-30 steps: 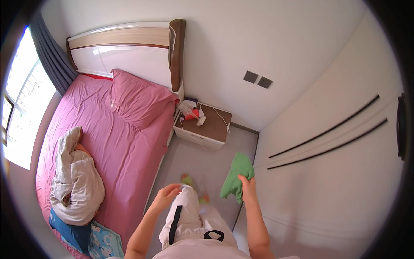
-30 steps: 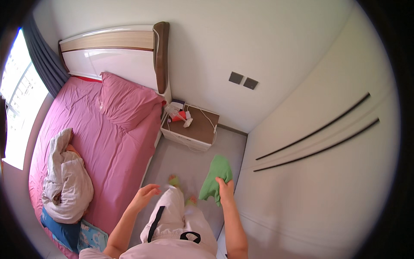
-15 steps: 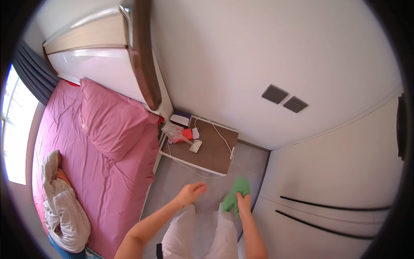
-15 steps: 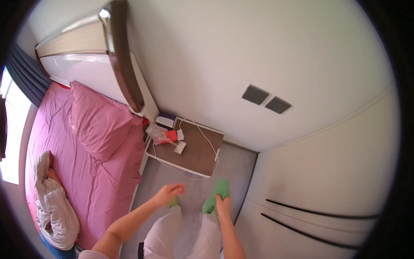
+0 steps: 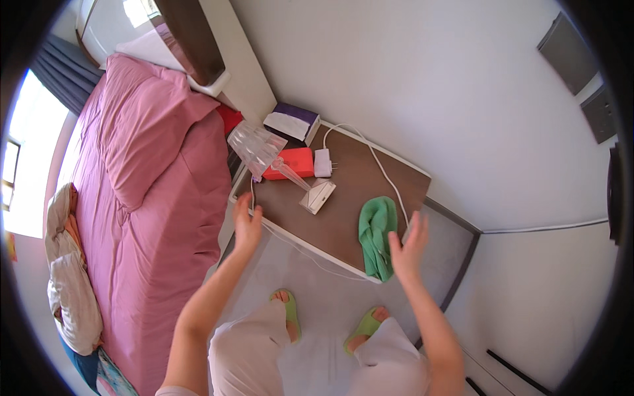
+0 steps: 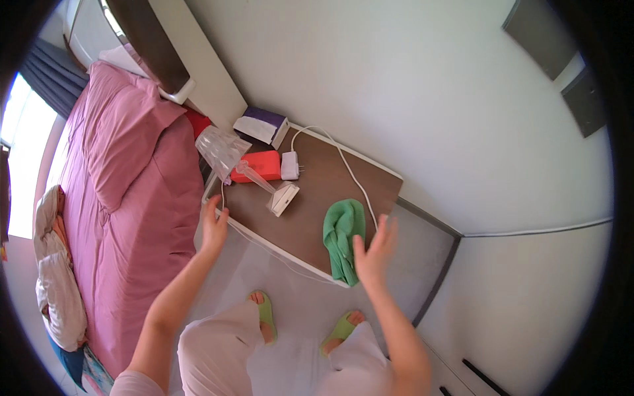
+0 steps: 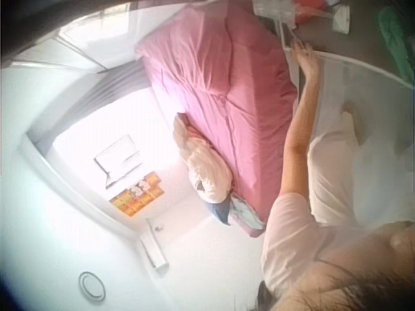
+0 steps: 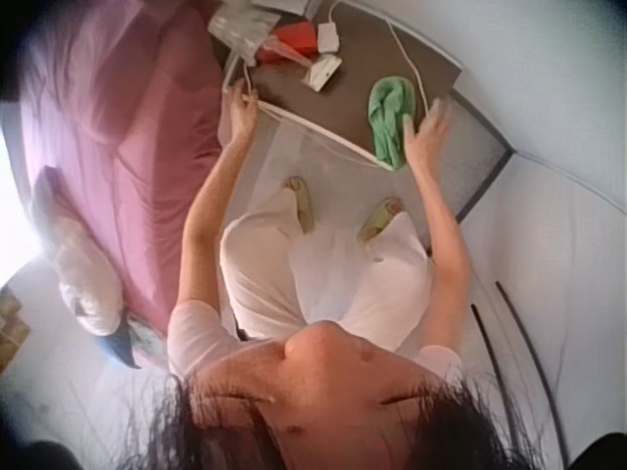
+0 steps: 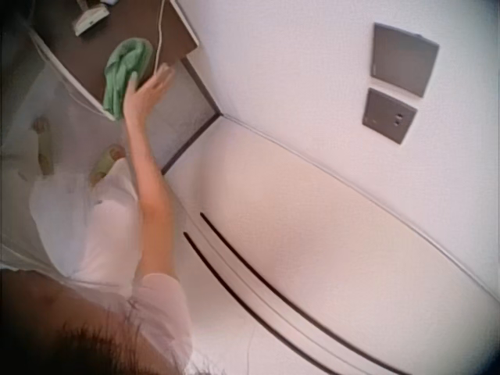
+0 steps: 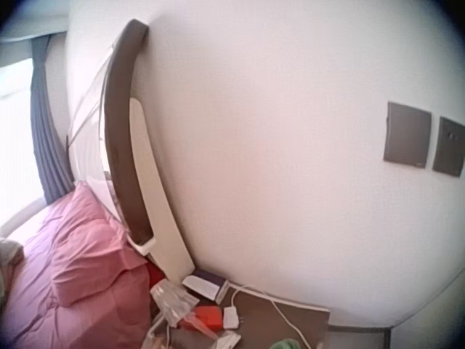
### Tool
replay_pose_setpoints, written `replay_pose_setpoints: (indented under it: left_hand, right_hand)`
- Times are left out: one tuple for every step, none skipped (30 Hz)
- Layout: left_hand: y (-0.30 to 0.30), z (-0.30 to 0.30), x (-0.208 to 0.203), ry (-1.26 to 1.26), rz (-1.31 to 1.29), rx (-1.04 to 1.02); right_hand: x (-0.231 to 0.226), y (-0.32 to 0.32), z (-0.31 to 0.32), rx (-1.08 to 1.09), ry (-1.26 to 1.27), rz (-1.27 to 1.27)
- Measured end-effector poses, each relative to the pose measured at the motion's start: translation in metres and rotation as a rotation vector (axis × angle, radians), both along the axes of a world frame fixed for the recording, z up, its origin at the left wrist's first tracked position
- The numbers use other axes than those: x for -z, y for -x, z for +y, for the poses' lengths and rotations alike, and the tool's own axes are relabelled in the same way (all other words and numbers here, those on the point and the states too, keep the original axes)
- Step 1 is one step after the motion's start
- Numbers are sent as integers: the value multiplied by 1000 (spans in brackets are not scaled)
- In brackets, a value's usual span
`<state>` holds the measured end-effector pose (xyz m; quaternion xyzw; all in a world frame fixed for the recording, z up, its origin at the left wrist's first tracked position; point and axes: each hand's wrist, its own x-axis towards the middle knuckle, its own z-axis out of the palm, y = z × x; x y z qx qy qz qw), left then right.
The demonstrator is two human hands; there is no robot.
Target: The person wipes down a white electric fan, a nightstand, a decorative lamp, and the inside of a storage box with a green cloth.
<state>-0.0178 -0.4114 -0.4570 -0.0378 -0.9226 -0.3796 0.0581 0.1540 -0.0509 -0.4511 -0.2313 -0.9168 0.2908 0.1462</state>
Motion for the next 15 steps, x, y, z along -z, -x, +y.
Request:
replay_pose_setpoints:
  left_hand:
    - [12,-8,9,68,30,9]
    - [26,-16,19,133,67,14]
    - [37,-25,29,200,115,14]
    - [48,-29,38,281,157,21]
    - [59,-31,46,364,199,26]
    - [68,-33,51,357,146,20]
    - [74,-36,51,351,92,15]
    - [80,-35,48,342,39,15]
    - [85,-29,48,353,11,-24]
    - [89,-22,47,366,-15,-62]
    - [91,-17,43,379,-42,-100]
    - [91,-17,43,377,-63,-112]
    - [91,-17,40,376,-84,-123]
    - [91,-17,37,375,-104,-134]
    - [83,-17,35,389,-103,-135]
  right_hand:
    - [21,-4,17,49,44,16]
    - [39,-5,32,95,86,41]
    - [54,-5,44,140,330,51]
    - [68,-6,56,187,589,54]
    - [84,-4,63,228,850,52]
    - [88,1,61,224,898,14]
    - [81,3,56,219,946,-27]
    - [72,2,52,219,992,-66]
    - [67,1,50,260,1041,-102]
    - [81,1,54,242,1088,-23]
    - [100,0,61,222,1135,56]
    - [103,0,62,207,1181,126]
    - [105,2,62,185,1172,106]
    - [106,5,63,164,1163,88]
    - [99,4,65,149,1147,64]
